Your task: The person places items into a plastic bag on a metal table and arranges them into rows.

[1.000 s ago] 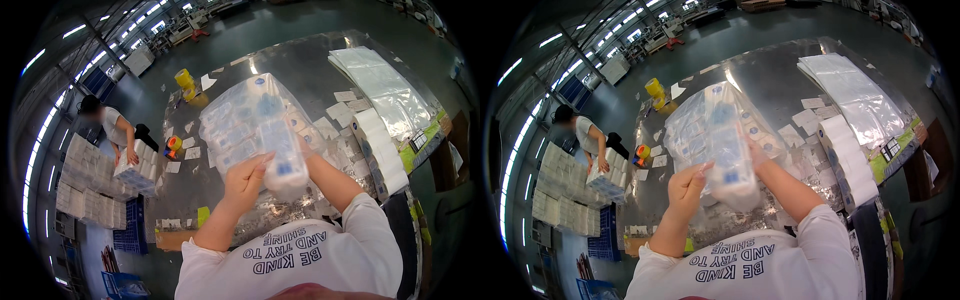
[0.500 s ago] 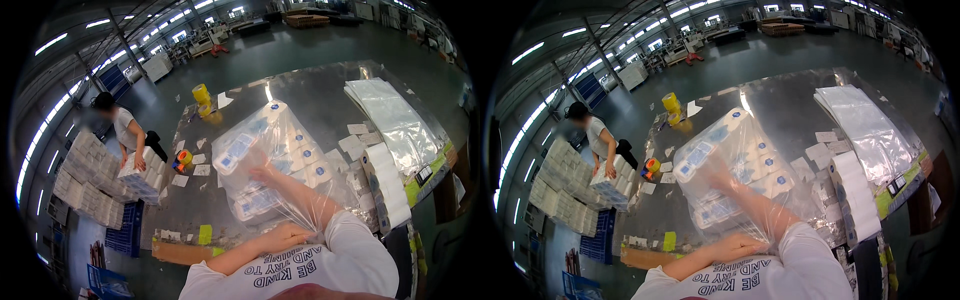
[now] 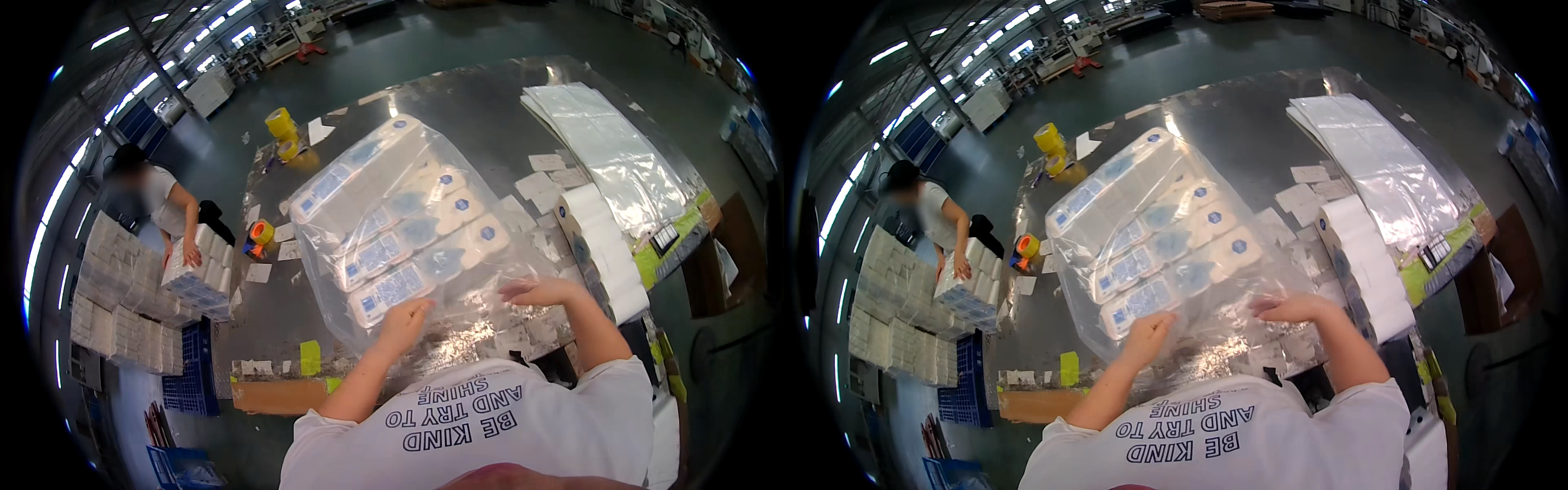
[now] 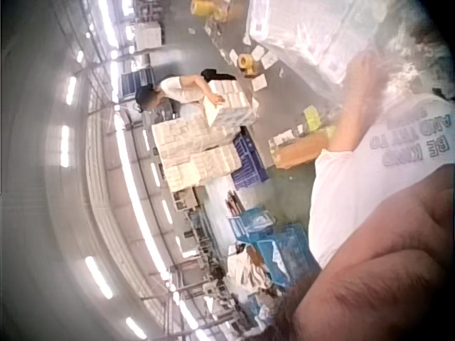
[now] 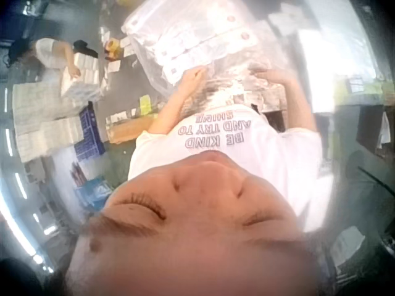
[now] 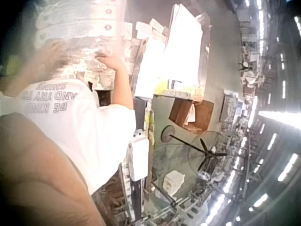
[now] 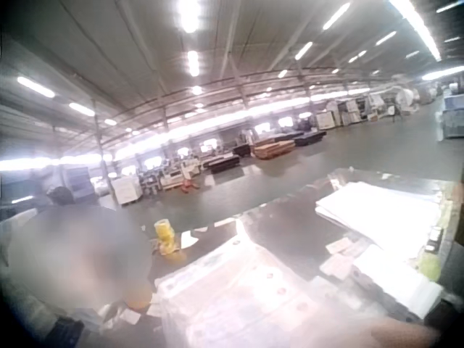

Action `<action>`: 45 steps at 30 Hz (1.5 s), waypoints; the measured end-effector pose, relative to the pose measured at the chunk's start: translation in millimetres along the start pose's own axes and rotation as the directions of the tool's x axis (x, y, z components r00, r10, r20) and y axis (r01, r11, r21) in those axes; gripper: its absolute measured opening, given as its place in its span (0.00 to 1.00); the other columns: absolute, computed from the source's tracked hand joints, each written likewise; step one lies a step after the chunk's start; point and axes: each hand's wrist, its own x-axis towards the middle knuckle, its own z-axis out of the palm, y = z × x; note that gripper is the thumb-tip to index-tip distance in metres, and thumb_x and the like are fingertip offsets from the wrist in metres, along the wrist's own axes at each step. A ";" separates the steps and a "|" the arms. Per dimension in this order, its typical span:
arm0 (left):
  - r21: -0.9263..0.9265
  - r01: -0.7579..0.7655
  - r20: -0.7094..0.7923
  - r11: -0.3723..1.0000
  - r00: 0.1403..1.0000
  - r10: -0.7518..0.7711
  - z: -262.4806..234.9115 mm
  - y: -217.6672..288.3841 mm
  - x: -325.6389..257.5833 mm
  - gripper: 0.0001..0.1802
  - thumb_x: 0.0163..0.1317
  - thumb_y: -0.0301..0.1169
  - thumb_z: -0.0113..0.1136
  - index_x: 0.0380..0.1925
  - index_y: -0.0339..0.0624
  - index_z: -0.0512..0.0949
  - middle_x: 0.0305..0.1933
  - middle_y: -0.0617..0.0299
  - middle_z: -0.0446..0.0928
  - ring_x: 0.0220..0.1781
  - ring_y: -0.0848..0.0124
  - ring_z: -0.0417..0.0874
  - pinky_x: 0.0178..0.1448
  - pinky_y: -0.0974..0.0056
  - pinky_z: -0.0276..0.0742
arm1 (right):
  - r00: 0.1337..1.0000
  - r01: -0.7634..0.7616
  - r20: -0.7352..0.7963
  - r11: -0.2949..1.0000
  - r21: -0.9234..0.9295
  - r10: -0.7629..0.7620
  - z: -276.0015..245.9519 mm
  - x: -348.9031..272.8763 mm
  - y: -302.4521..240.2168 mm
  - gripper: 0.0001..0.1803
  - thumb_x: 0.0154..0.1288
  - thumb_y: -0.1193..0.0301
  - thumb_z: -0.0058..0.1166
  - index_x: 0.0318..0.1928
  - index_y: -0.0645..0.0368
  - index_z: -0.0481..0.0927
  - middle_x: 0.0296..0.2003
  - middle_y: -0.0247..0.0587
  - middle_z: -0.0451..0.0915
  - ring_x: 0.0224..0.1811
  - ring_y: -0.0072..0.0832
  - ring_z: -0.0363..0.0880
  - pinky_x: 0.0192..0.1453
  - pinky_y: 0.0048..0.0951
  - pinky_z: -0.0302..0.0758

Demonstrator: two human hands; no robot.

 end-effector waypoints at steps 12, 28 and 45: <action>0.248 -0.005 -0.236 0.969 0.970 0.065 -6.1 -55.4 42.4 0.12 0.66 0.34 0.51 0.37 0.40 0.81 0.27 0.51 0.78 0.29 0.57 0.78 0.37 0.59 0.72 | 0.264 -0.639 -0.877 0.754 0.153 0.402 -70.2 -158.2 146.1 0.40 0.57 0.46 0.57 0.58 0.68 0.73 0.48 0.59 0.80 0.53 0.47 0.79 0.57 0.39 0.72; 0.182 0.011 -0.257 0.983 0.966 0.037 -20.5 -61.6 31.4 0.13 0.66 0.36 0.50 0.35 0.40 0.80 0.31 0.49 0.79 0.34 0.52 0.80 0.39 0.57 0.74 | 0.805 -0.201 -0.184 0.550 0.810 0.564 97.9 -116.2 78.7 0.49 0.52 0.69 0.67 0.72 0.51 0.52 0.63 0.42 0.69 0.65 0.38 0.68 0.67 0.44 0.67; 0.201 0.048 -0.232 0.978 0.973 0.000 -19.9 -57.6 29.1 0.16 0.66 0.41 0.49 0.43 0.45 0.82 0.43 0.52 0.82 0.45 0.52 0.81 0.50 0.55 0.76 | 0.557 -0.599 -0.733 0.800 -0.029 0.391 64.9 -105.9 12.7 0.52 0.52 0.62 0.59 0.75 0.49 0.45 0.58 0.66 0.67 0.59 0.57 0.70 0.63 0.49 0.68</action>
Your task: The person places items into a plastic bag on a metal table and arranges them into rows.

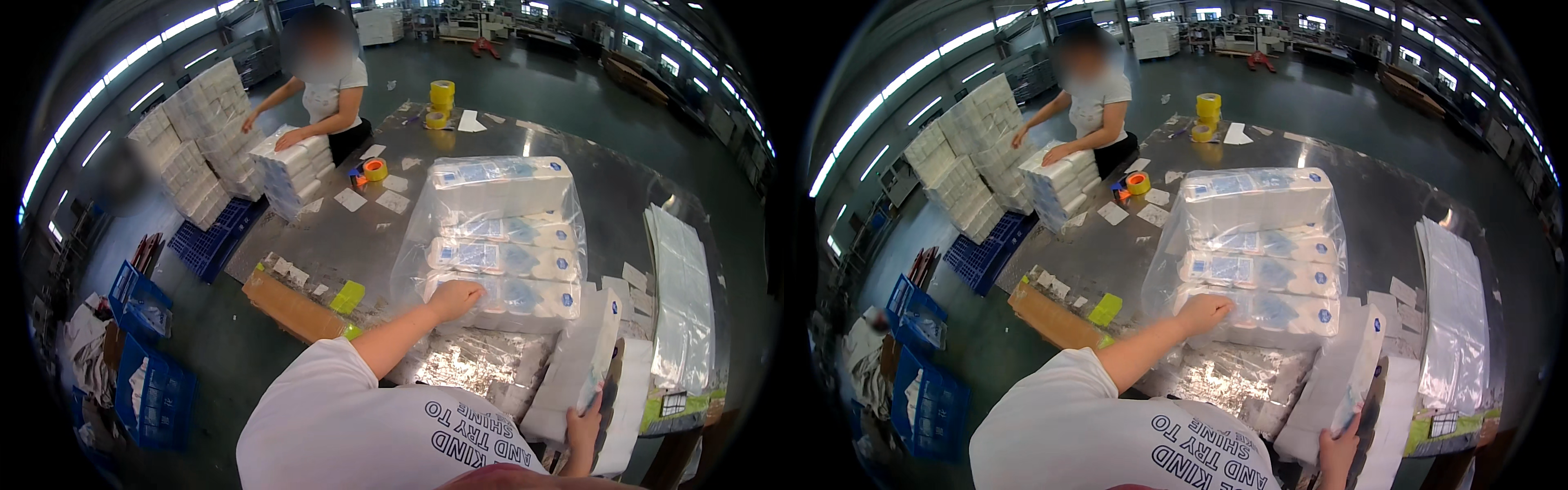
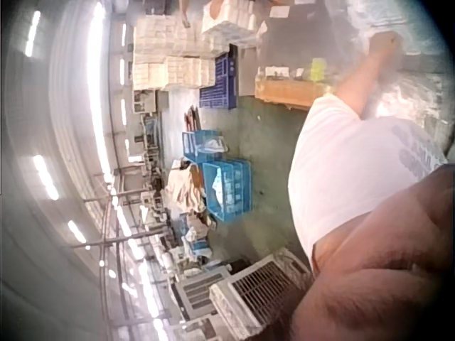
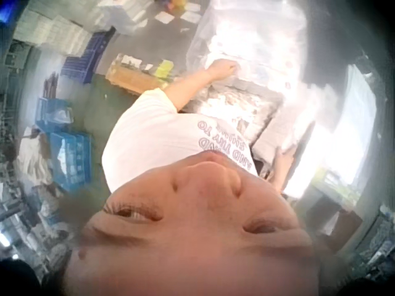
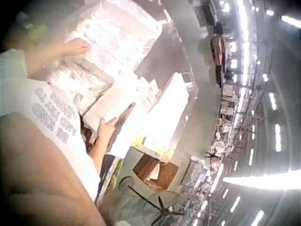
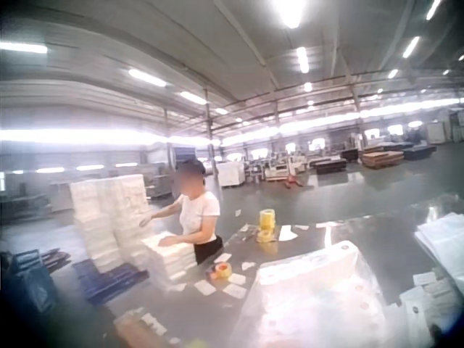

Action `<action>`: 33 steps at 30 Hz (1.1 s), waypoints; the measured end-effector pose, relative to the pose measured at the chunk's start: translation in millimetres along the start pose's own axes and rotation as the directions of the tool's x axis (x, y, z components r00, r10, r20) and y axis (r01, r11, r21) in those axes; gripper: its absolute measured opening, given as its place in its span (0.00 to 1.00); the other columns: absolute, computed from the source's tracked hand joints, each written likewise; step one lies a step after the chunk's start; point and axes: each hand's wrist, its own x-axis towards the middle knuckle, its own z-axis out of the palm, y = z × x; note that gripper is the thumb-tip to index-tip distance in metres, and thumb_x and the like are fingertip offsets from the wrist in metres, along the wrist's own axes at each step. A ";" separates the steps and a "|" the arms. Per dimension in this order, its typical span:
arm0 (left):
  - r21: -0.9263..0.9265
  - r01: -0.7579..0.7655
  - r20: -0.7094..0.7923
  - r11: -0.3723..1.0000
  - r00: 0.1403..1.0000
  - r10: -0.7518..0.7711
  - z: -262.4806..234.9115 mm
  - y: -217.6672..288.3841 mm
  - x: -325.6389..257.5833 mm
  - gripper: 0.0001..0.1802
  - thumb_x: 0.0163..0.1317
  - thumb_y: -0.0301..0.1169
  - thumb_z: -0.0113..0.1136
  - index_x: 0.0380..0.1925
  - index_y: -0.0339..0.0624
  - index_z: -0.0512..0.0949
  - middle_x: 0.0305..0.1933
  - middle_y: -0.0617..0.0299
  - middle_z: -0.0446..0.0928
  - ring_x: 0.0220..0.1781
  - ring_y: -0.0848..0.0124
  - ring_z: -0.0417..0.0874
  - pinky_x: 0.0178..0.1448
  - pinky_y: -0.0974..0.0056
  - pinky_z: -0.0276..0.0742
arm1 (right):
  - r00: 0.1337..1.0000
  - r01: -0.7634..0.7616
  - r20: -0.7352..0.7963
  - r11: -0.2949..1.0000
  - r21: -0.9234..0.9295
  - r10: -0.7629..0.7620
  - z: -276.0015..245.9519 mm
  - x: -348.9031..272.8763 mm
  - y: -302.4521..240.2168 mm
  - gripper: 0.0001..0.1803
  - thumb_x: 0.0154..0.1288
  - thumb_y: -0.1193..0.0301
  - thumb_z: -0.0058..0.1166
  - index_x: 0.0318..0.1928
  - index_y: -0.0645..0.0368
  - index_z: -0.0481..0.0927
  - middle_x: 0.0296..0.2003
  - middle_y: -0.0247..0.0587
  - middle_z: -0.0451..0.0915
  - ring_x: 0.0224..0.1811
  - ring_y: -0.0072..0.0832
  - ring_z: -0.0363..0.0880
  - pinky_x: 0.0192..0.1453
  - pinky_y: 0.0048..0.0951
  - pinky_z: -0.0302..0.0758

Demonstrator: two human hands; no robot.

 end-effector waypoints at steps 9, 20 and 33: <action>-0.028 0.001 -0.001 1.000 1.000 -0.001 -2.3 3.6 -2.3 0.16 0.66 0.42 0.48 0.39 0.45 0.81 0.40 0.51 0.82 0.44 0.50 0.80 0.48 0.52 0.75 | 0.933 0.174 -0.235 0.915 -0.363 -0.271 33.1 67.4 -61.4 0.54 0.47 0.60 0.64 0.74 0.50 0.50 0.61 0.61 0.60 0.61 0.54 0.66 0.63 0.49 0.67; 0.143 0.072 -0.092 0.987 0.994 -0.060 -24.2 -20.5 22.1 0.15 0.66 0.42 0.47 0.39 0.49 0.81 0.39 0.56 0.82 0.42 0.53 0.81 0.47 0.50 0.75 | 0.627 0.369 -0.490 0.785 -0.497 -0.605 -21.8 161.3 -127.9 0.38 0.67 0.58 0.51 0.73 0.52 0.53 0.69 0.64 0.54 0.70 0.57 0.56 0.69 0.48 0.61; 0.122 0.077 -0.142 0.990 0.988 -0.059 -16.0 -24.5 28.2 0.14 0.66 0.40 0.48 0.37 0.48 0.81 0.37 0.57 0.82 0.40 0.53 0.81 0.44 0.50 0.75 | 0.837 0.355 -0.231 0.815 -0.458 -0.495 26.5 210.4 -110.0 0.31 0.73 0.54 0.38 0.72 0.48 0.57 0.68 0.62 0.59 0.70 0.54 0.58 0.70 0.46 0.59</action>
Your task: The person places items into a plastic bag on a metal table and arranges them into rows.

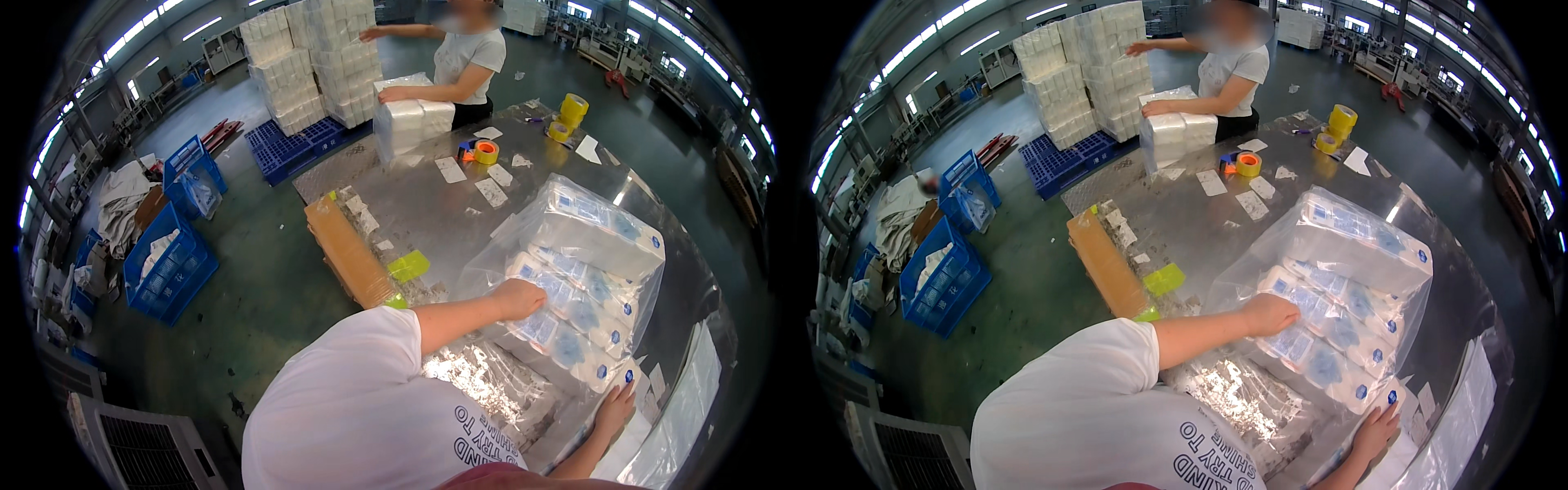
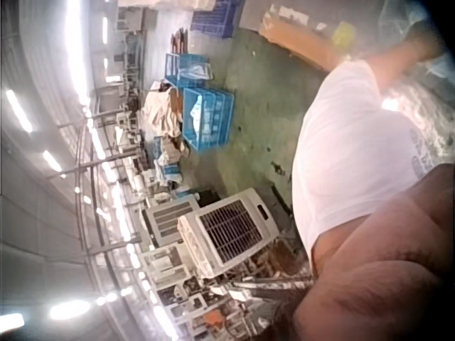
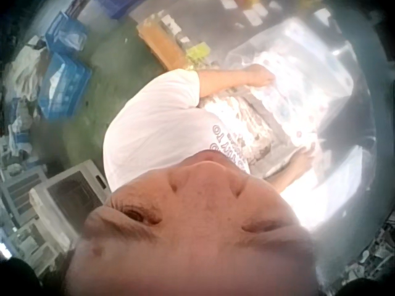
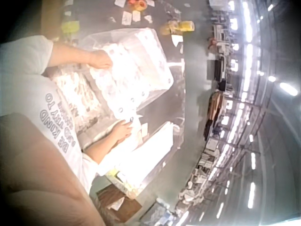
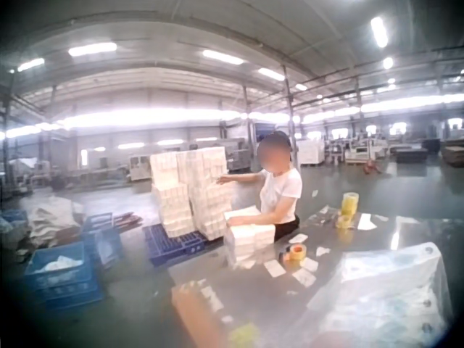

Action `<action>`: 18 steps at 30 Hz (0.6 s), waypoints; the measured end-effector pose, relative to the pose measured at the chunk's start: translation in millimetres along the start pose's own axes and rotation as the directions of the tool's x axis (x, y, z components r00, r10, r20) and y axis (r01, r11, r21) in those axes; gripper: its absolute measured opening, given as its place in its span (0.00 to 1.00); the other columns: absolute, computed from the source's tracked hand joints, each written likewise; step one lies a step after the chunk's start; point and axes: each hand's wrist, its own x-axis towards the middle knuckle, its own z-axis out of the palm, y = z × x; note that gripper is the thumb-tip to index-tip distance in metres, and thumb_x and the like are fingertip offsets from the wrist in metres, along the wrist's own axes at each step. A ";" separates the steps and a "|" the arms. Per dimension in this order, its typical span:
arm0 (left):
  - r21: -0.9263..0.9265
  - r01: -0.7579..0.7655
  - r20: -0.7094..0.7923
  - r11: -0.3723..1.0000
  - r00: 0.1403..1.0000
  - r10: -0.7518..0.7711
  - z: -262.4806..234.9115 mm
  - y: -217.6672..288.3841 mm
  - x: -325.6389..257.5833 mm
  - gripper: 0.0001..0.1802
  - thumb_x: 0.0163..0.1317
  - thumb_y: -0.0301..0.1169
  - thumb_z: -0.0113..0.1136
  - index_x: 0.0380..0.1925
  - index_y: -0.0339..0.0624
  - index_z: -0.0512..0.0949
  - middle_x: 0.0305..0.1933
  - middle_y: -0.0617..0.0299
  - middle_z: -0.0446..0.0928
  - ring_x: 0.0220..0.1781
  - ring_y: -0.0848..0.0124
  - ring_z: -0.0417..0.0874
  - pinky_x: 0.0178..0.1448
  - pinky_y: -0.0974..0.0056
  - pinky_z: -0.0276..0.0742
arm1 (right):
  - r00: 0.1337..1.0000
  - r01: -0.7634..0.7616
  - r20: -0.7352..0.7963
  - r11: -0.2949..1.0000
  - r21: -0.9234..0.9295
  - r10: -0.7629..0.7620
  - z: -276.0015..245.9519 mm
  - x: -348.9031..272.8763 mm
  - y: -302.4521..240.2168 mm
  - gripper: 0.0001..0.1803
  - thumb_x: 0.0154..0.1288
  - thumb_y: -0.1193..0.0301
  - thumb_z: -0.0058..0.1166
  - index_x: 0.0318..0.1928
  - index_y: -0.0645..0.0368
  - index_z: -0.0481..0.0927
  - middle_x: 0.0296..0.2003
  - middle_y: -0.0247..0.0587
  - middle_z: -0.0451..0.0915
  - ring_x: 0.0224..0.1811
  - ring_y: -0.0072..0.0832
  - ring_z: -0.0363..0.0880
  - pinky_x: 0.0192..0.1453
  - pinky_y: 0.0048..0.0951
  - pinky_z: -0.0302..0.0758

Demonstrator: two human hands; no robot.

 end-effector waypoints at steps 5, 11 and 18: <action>0.014 0.003 -0.016 1.000 1.000 -0.003 4.5 -1.5 1.2 0.14 0.66 0.40 0.48 0.38 0.48 0.81 0.37 0.57 0.82 0.40 0.53 0.82 0.44 0.50 0.76 | 1.000 -0.009 0.008 1.000 -0.008 0.009 -4.4 -1.9 -4.4 0.30 0.73 0.54 0.38 0.72 0.48 0.58 0.68 0.61 0.59 0.69 0.54 0.58 0.70 0.46 0.60; -0.009 0.007 -0.018 1.000 1.000 -0.007 -0.3 3.1 -0.3 0.14 0.66 0.41 0.47 0.36 0.48 0.80 0.37 0.55 0.82 0.42 0.53 0.82 0.46 0.48 0.75 | 0.998 0.060 -0.007 0.988 -0.140 -0.061 1.1 -13.9 -1.1 0.30 0.73 0.57 0.40 0.72 0.49 0.57 0.68 0.63 0.57 0.68 0.57 0.60 0.69 0.50 0.61; -0.011 0.024 0.015 1.000 1.000 -0.024 -1.5 3.5 -0.3 0.14 0.66 0.41 0.47 0.37 0.47 0.80 0.38 0.56 0.82 0.43 0.53 0.81 0.48 0.49 0.75 | 0.984 0.124 -0.093 0.959 -0.256 -0.152 -12.8 -101.8 -14.5 0.35 0.65 0.59 0.52 0.70 0.53 0.60 0.68 0.58 0.59 0.68 0.51 0.62 0.65 0.48 0.67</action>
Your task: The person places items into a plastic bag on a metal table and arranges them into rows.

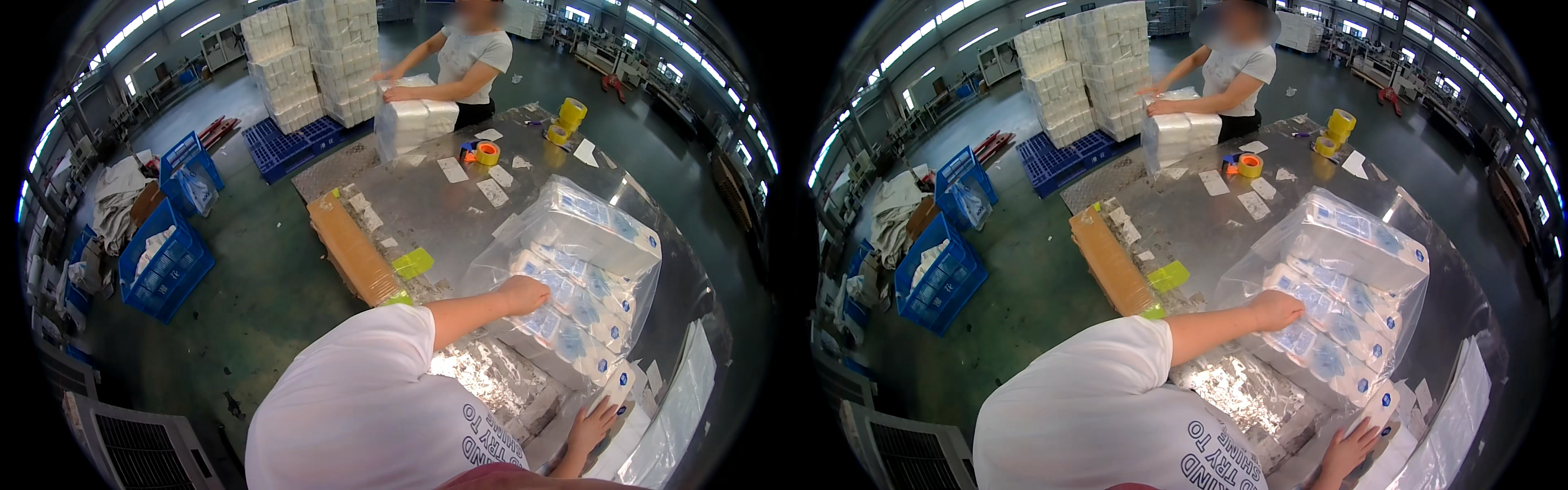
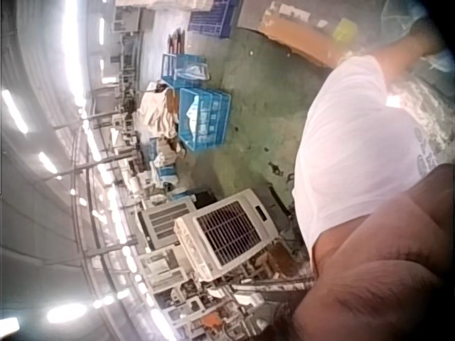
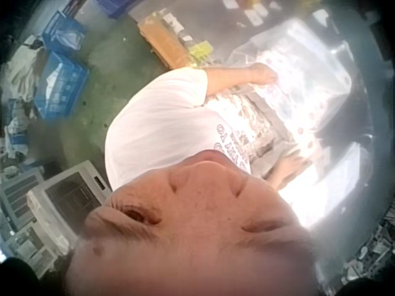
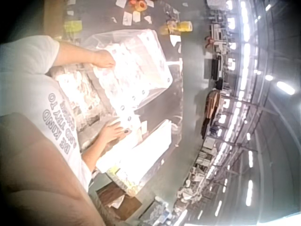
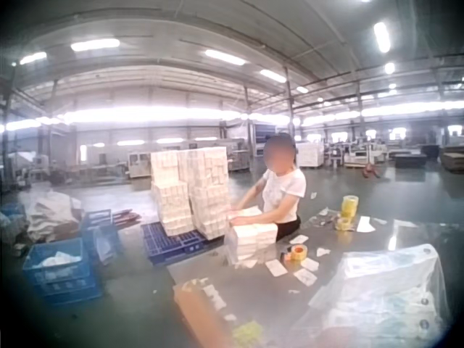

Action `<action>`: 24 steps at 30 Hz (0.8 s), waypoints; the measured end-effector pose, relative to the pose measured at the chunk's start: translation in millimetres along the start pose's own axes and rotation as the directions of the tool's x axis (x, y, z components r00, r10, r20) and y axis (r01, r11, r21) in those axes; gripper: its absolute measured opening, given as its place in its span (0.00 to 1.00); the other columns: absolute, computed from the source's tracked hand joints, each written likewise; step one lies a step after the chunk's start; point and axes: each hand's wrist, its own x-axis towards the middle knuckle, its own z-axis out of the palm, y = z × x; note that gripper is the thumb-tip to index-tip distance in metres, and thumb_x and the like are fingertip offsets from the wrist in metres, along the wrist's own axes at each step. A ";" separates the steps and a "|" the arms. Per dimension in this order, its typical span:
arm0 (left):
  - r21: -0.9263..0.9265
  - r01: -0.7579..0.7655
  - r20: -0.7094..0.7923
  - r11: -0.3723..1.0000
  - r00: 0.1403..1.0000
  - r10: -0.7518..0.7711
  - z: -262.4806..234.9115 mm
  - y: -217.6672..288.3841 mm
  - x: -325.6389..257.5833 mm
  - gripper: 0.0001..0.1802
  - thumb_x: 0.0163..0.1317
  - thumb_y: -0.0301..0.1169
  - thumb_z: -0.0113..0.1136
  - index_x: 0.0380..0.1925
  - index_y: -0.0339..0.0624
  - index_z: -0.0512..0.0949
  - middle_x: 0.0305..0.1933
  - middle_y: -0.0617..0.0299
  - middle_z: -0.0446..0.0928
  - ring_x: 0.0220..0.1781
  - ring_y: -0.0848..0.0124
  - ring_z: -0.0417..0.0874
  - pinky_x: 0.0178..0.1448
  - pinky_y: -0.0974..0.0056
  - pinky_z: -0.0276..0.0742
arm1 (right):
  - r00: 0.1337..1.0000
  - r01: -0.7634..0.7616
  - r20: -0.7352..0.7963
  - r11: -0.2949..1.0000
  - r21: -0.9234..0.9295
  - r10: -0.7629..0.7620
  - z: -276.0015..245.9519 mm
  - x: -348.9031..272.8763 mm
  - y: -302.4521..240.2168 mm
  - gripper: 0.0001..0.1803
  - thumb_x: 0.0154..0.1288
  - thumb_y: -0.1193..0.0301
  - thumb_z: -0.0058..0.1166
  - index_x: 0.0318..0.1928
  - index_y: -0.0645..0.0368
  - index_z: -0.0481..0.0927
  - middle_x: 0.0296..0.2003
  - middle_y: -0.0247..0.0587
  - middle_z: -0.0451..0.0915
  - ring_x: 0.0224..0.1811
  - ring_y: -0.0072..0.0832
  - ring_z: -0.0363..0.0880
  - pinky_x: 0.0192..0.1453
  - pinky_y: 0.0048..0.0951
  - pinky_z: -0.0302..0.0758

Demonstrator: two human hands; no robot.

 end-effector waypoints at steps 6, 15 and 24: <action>0.000 -0.005 -0.010 1.000 1.000 0.005 1.6 -1.0 -0.4 0.14 0.66 0.40 0.48 0.36 0.48 0.81 0.38 0.56 0.82 0.43 0.53 0.81 0.48 0.49 0.76 | 0.954 -0.154 0.269 0.987 0.054 0.134 -42.6 -57.0 -12.0 0.44 0.60 0.63 0.56 0.74 0.44 0.51 0.75 0.48 0.46 0.75 0.51 0.47 0.69 0.54 0.58; 0.002 -0.035 -0.014 0.999 0.999 0.035 0.2 -1.7 -3.7 0.13 0.64 0.40 0.49 0.36 0.48 0.81 0.37 0.56 0.82 0.41 0.52 0.82 0.47 0.49 0.76 | 0.816 -0.478 0.476 0.847 0.233 0.329 -67.9 -72.9 2.6 0.53 0.49 0.66 0.63 0.75 0.47 0.49 0.65 0.60 0.59 0.65 0.55 0.62 0.67 0.44 0.64; -0.003 -0.095 0.013 0.995 0.995 0.095 -8.1 14.7 -28.0 0.18 0.57 0.40 0.58 0.46 0.45 0.78 0.46 0.55 0.81 0.50 0.55 0.81 0.52 0.52 0.75 | 0.871 -0.489 0.448 0.261 0.832 0.204 -23.8 -79.8 73.5 0.41 0.54 0.67 0.60 0.69 0.57 0.59 0.60 0.51 0.67 0.59 0.43 0.71 0.59 0.39 0.71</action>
